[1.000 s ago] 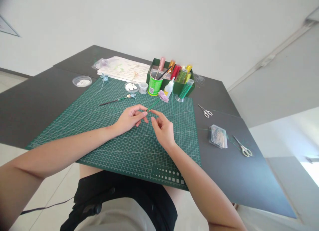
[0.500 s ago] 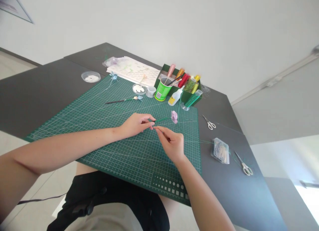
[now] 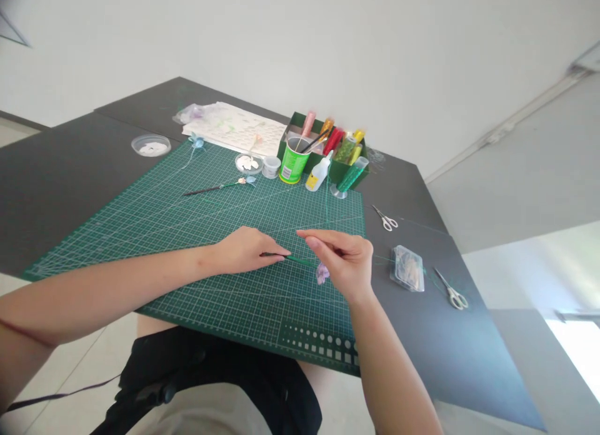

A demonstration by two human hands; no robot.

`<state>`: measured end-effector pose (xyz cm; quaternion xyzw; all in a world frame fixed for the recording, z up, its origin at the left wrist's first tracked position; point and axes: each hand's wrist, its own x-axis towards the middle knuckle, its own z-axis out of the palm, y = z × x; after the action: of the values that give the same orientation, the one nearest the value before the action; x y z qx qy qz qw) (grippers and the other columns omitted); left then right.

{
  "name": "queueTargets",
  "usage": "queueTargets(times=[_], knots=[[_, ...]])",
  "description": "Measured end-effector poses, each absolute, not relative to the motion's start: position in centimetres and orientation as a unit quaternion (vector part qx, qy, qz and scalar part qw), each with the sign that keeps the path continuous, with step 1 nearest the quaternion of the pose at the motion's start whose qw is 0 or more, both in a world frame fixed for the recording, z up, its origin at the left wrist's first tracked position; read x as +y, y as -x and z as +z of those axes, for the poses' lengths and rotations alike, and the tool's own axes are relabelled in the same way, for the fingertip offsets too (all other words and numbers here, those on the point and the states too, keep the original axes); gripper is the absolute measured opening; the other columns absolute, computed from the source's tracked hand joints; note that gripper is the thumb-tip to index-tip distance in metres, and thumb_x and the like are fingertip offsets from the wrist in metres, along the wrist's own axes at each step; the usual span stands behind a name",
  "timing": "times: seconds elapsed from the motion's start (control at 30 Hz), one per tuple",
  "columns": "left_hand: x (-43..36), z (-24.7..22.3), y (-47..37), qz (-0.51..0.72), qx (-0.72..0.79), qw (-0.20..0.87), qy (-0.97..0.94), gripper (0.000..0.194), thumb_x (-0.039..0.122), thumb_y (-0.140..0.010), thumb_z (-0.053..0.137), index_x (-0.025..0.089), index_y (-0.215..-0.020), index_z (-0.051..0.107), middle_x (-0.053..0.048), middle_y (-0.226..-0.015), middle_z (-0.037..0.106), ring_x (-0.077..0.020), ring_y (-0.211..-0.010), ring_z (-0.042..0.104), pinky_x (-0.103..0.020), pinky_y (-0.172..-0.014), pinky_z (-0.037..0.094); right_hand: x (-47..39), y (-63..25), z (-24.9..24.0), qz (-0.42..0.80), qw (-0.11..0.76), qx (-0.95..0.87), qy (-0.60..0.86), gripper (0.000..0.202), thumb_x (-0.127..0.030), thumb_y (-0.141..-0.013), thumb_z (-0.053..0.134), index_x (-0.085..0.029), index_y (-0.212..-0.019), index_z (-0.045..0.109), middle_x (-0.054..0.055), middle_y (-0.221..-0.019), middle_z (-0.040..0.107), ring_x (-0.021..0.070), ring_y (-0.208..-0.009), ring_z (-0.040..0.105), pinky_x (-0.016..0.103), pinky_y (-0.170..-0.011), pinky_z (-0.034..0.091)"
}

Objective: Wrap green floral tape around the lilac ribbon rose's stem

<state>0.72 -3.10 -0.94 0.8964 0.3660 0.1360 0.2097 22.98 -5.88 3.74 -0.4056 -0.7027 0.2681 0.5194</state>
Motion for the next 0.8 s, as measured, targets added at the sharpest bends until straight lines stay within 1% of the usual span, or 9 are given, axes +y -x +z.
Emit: queueTargets(times=[0.1, 0.17, 0.3, 0.4, 0.53, 0.6, 0.7, 0.8], knots=[[-3.6, -1.2, -0.9, 0.139, 0.325, 0.205, -0.913, 0.025, 0.031, -0.103, 0.061, 0.029, -0.122, 0.078, 0.001, -0.109, 0.082, -0.0201, -0.095, 0.078, -0.026, -0.07, 0.052, -4.9, -23.4, 3.2, 0.283, 0.525, -0.678, 0.431, 0.01, -0.028, -0.084, 0.08, -0.027, -0.091, 0.087, -0.002, -0.051, 0.059, 0.0091, -0.045, 0.038, 0.023, -0.041, 0.027], [-3.8, -1.4, -1.0, 0.149, 0.305, 0.207, -0.917, 0.025, 0.031, -0.102, 0.062, 0.027, -0.121, 0.078, -0.001, -0.106, 0.082, -0.0205, -0.091, 0.078, -0.026, -0.068, 0.052, -4.3, -23.5, 2.8, 0.293, 0.529, -0.659, 0.448, 0.014, -0.033, -0.084, 0.079, -0.025, -0.092, 0.087, -0.003, -0.049, 0.053, 0.0093, -0.045, 0.035, 0.025, -0.043, 0.026], [-4.1, -1.7, -1.2, 0.153, 0.29, 0.213, -0.92, 0.023, 0.034, -0.102, 0.061, 0.03, -0.117, 0.079, 0.001, -0.102, 0.083, -0.0198, -0.085, 0.078, -0.026, -0.066, 0.05, -3.1, -23.7, 2.0, 0.283, 0.521, -0.635, 0.495, 0.022, -0.039, -0.084, 0.075, -0.022, -0.093, 0.086, -0.003, -0.05, 0.049, 0.0102, -0.047, 0.032, 0.027, -0.047, 0.026], [-4.1, -1.5, -1.1, 0.162, 0.291, 0.217, -0.918, 0.021, 0.036, -0.101, 0.062, 0.032, -0.113, 0.08, 0.003, -0.096, 0.083, -0.0185, -0.081, 0.078, -0.025, -0.064, 0.047, -2.4, -23.9, 1.3, 0.276, 0.5, -0.637, 0.517, 0.026, -0.042, -0.084, 0.073, -0.021, -0.093, 0.086, -0.002, -0.052, 0.052, 0.0109, -0.048, 0.035, 0.027, -0.047, 0.027], [-4.0, -1.4, -1.0, 0.188, 0.287, 0.224, -0.912, 0.019, 0.036, -0.1, 0.064, 0.031, -0.109, 0.08, 0.002, -0.088, 0.083, -0.0169, -0.075, 0.076, -0.024, -0.062, 0.043, -1.4, -24.5, 0.3, 0.289, 0.481, -0.637, 0.528, 0.028, -0.043, -0.084, 0.072, -0.02, -0.095, 0.086, 0.002, -0.061, 0.064, 0.0134, -0.054, 0.049, 0.026, -0.048, 0.032], [-4.0, -1.4, -0.9, 0.195, 0.285, 0.222, -0.912, 0.019, 0.035, -0.101, 0.063, 0.029, -0.109, 0.079, 0.002, -0.087, 0.082, -0.0165, -0.074, 0.075, -0.024, -0.063, 0.043, -1.0, -24.8, -0.3, 0.299, 0.471, -0.639, 0.53, 0.029, -0.043, -0.084, 0.073, -0.02, -0.095, 0.086, 0.003, -0.066, 0.069, 0.0149, -0.059, 0.055, 0.026, -0.05, 0.036], [-3.9, -1.3, -0.8, 0.215, 0.284, 0.22, -0.908, 0.018, 0.035, -0.101, 0.063, 0.027, -0.108, 0.077, 0.002, -0.089, 0.082, -0.0158, -0.077, 0.074, -0.024, -0.065, 0.043, -0.5, -25.1, -0.9, 0.303, 0.446, -0.65, 0.536, 0.029, -0.044, -0.084, 0.073, -0.02, -0.095, 0.086, 0.004, -0.071, 0.073, 0.0158, -0.061, 0.057, 0.027, -0.053, 0.04], [-3.9, -1.2, -0.7, 0.264, 0.284, 0.235, -0.891, 0.016, 0.034, -0.101, 0.063, 0.023, -0.104, 0.074, 0.001, -0.091, 0.08, -0.0152, -0.079, 0.073, -0.023, -0.067, 0.045, -0.1, -25.2, -1.4, 0.307, 0.427, -0.657, 0.541, 0.029, -0.044, -0.083, 0.074, -0.02, -0.093, 0.086, 0.006, -0.076, 0.076, 0.0166, -0.064, 0.058, 0.028, -0.056, 0.043]])
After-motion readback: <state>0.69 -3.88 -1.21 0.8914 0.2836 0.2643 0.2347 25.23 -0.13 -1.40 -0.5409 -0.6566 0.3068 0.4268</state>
